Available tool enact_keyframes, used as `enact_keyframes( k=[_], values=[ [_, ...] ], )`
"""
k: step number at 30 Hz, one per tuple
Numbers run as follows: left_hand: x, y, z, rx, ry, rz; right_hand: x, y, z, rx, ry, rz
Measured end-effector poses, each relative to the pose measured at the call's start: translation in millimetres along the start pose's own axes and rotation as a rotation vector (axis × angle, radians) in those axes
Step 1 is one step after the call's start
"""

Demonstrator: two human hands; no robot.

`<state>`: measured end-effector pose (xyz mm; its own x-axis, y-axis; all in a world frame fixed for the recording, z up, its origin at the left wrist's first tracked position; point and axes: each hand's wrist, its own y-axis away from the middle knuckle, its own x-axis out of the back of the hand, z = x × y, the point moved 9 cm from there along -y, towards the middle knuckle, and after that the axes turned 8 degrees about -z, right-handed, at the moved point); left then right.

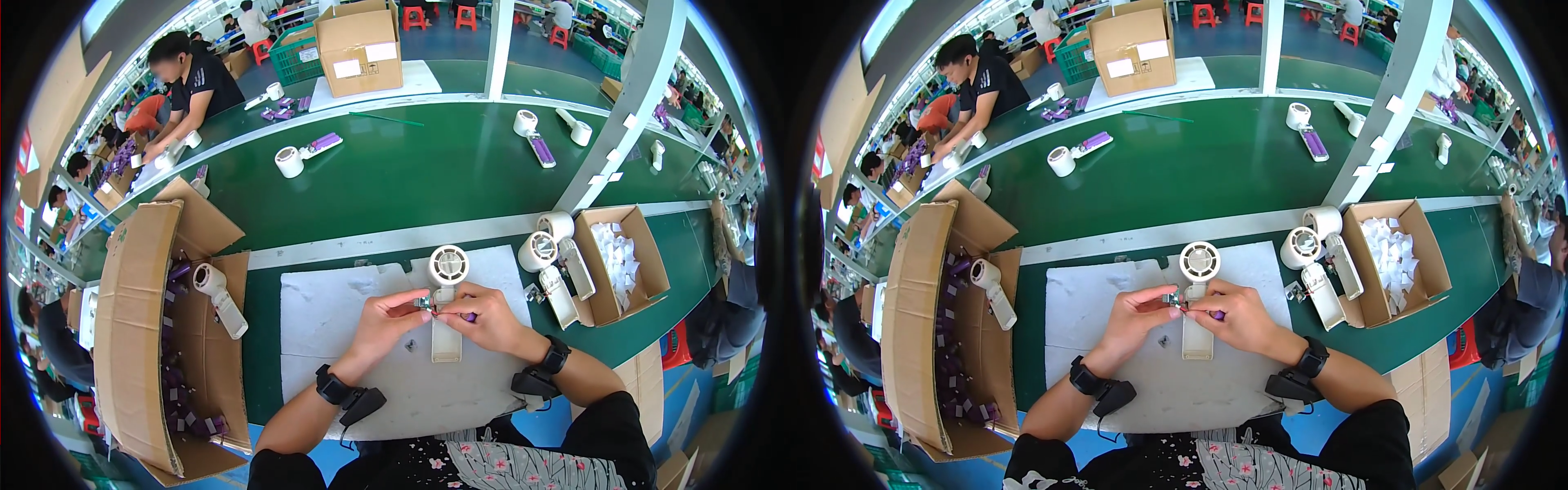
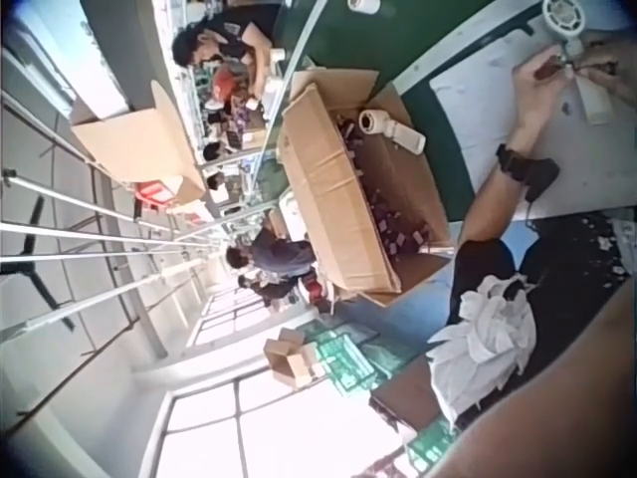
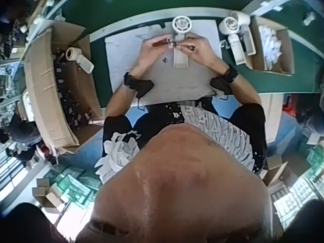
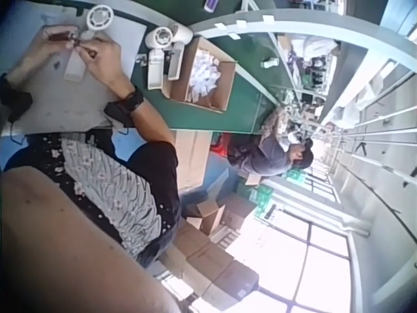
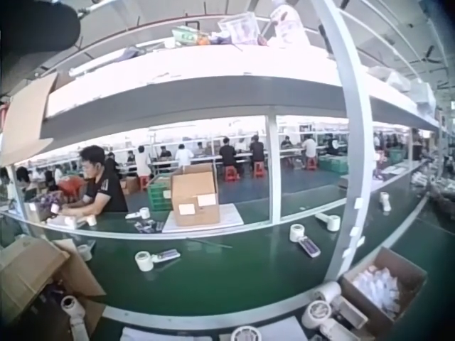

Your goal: Assembling electronic circuit boards and batteries into plastic device housings on an assembly line.

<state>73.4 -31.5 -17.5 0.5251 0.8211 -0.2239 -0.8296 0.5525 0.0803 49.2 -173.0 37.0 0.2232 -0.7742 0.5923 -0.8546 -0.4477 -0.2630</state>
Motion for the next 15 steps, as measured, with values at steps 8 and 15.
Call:
enact_keyframes(
  k=[8, 15],
  values=[
    [-0.8, -1.5, 1.0, -0.004, 0.008, -0.014, -0.9, -0.3, -0.1, 0.007, 0.033, -0.018],
    [-0.6, -2.7, 3.3, -0.005, -0.057, -0.035, -1.2, -1.7, -1.8, 0.016, 0.062, -0.043]
  ],
)
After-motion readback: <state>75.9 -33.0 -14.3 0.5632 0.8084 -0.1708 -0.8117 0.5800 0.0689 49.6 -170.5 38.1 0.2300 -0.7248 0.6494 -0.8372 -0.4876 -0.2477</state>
